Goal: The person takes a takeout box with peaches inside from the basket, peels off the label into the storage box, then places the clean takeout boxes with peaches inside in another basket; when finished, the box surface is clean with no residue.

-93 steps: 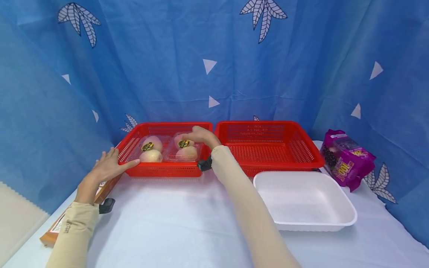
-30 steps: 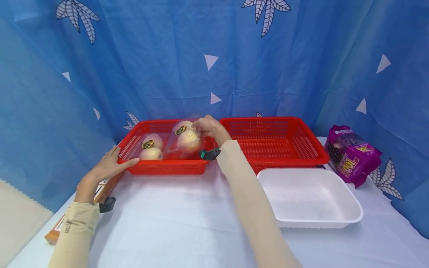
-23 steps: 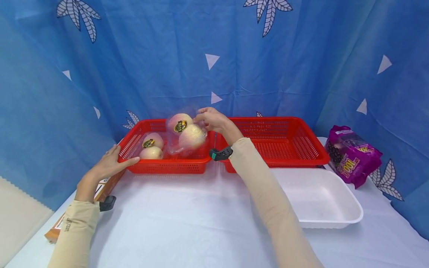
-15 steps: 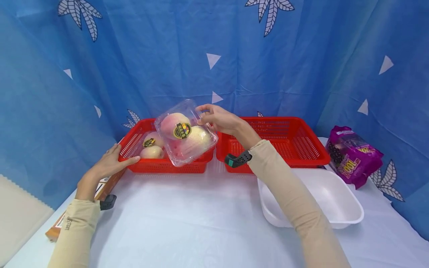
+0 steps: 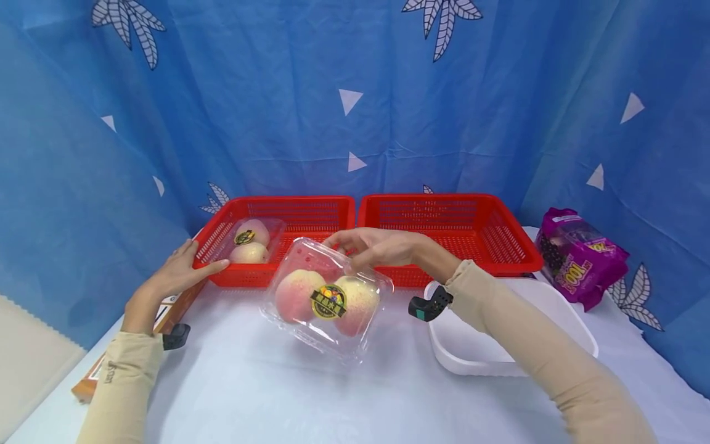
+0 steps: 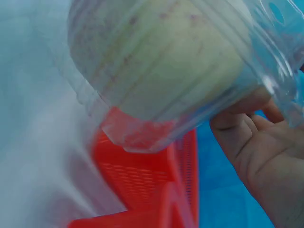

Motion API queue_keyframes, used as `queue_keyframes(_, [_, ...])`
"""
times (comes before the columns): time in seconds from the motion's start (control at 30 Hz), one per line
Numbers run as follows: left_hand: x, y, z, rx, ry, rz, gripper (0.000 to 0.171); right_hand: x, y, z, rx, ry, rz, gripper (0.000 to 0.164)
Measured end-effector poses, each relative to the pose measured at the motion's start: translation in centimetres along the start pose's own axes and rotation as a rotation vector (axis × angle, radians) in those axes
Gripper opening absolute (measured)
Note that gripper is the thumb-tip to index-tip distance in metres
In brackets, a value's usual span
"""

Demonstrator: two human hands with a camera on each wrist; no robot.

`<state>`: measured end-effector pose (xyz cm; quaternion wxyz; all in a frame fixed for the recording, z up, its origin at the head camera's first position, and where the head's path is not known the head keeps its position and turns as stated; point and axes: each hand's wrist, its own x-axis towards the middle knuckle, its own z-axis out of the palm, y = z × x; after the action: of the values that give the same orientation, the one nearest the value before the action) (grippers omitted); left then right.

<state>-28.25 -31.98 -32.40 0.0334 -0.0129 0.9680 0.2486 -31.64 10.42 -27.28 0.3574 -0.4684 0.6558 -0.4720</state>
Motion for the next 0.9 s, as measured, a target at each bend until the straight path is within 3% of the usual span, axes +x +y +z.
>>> queue_keyframes(0.2, [-0.1, -0.1, 0.0, -0.004, 0.000, 0.000, 0.120, -0.3, 1.5, 1.0, -0.005, -0.118, 0.075, 0.057])
queue_keyframes(0.4, [-0.2, -0.1, -0.2, 0.000, -0.005, 0.003, 0.120, -0.5, 2.5, 1.5, -0.053, -0.145, 0.147, 0.057])
queue_keyframes(0.6, [-0.2, 0.1, -0.2, 0.002, -0.004, 0.016, 0.119, -0.4, 3.4, 1.7, -0.068, -0.174, 0.148, 0.057])
queue_keyframes(0.77, [-0.1, 0.1, -0.2, 0.001, -0.004, 0.019, 0.119, -0.4, 3.4, 1.7, -0.108, -0.143, 0.168, 0.057])
queue_keyframes(0.9, [-0.1, 0.0, -0.1, 0.003, -0.008, 0.019, 0.119, -0.6, 3.0, 2.1, -0.217, -0.027, 0.194, 0.053])
